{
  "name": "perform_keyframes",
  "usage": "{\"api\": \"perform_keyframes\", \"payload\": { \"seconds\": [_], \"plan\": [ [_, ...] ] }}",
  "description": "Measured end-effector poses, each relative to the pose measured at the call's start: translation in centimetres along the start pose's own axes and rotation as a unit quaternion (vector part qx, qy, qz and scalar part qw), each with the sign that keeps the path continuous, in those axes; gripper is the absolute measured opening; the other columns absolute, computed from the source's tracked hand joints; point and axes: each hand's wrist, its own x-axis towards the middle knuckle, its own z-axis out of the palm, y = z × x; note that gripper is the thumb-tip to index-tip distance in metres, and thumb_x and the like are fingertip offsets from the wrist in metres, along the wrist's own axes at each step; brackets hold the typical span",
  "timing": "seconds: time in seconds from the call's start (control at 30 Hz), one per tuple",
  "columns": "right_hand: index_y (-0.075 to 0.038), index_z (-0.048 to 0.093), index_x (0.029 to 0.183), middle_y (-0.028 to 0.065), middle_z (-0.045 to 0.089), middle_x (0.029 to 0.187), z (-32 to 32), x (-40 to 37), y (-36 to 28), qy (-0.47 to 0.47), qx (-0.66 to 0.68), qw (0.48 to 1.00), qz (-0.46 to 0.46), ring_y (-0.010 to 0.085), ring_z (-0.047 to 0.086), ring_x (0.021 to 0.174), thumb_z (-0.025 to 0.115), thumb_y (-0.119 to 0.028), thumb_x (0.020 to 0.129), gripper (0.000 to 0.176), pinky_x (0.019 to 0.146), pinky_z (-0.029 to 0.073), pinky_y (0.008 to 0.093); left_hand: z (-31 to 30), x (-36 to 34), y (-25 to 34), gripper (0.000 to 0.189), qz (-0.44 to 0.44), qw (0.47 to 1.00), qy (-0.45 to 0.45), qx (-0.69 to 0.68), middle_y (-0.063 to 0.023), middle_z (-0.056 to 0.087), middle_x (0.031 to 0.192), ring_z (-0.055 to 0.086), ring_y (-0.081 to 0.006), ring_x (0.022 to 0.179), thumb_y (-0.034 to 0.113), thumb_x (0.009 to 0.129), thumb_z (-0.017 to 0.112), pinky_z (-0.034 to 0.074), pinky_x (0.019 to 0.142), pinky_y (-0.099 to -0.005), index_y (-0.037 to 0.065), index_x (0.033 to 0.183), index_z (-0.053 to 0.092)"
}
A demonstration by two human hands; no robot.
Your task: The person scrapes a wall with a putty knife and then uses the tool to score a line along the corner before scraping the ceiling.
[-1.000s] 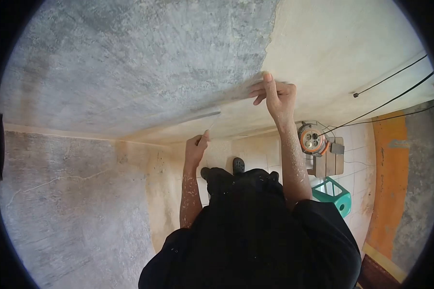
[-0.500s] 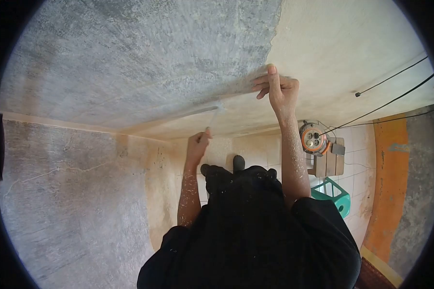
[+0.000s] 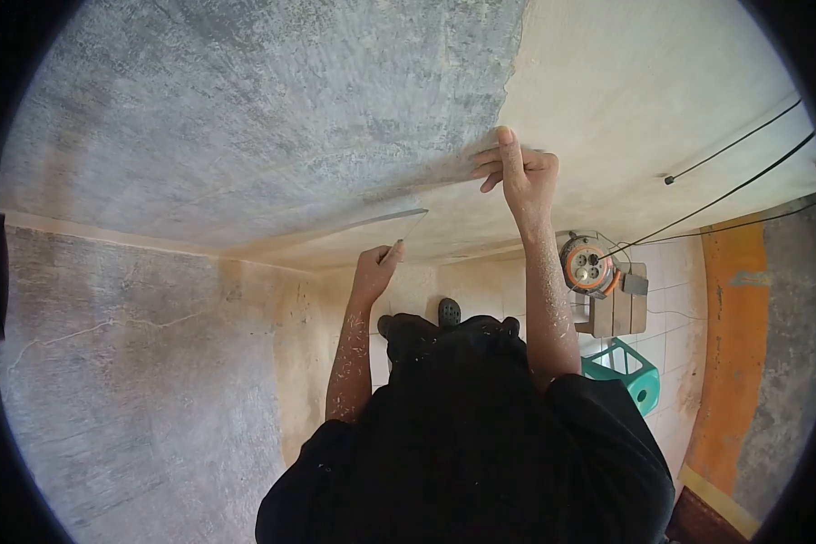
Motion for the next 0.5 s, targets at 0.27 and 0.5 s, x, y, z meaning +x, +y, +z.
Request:
{"api": "perform_keyframes", "payload": {
  "seconds": [0.27,0.5],
  "plan": [
    [0.008,0.069,0.070,0.0172,0.067,0.065,0.1,-0.1,0.0,0.003,-0.009,1.000,0.003,0.0186,0.064,0.050,0.053,-0.035,0.097,0.053,0.041,0.050,0.0255,-0.1,0.5,-1.2,0.052,0.003,1.000,-0.010,0.002,-0.0077,0.043,0.054,0.039,-0.0118,0.057,0.042,0.088,0.063,0.036,0.052,-0.0343,-0.008,0.075,0.060],
    [0.009,0.069,0.070,0.0168,0.067,0.066,0.0,-0.1,-0.2,0.002,-0.019,1.000,-0.001,0.0182,0.064,0.050,0.053,-0.035,0.097,0.053,0.041,0.050,0.0254,1.4,1.6,-1.7,0.054,0.007,0.998,-0.050,-0.037,-0.0064,0.040,0.055,0.039,-0.0125,0.057,0.042,0.088,0.063,0.037,0.053,-0.0338,-0.010,0.074,0.059]
  ]
}}
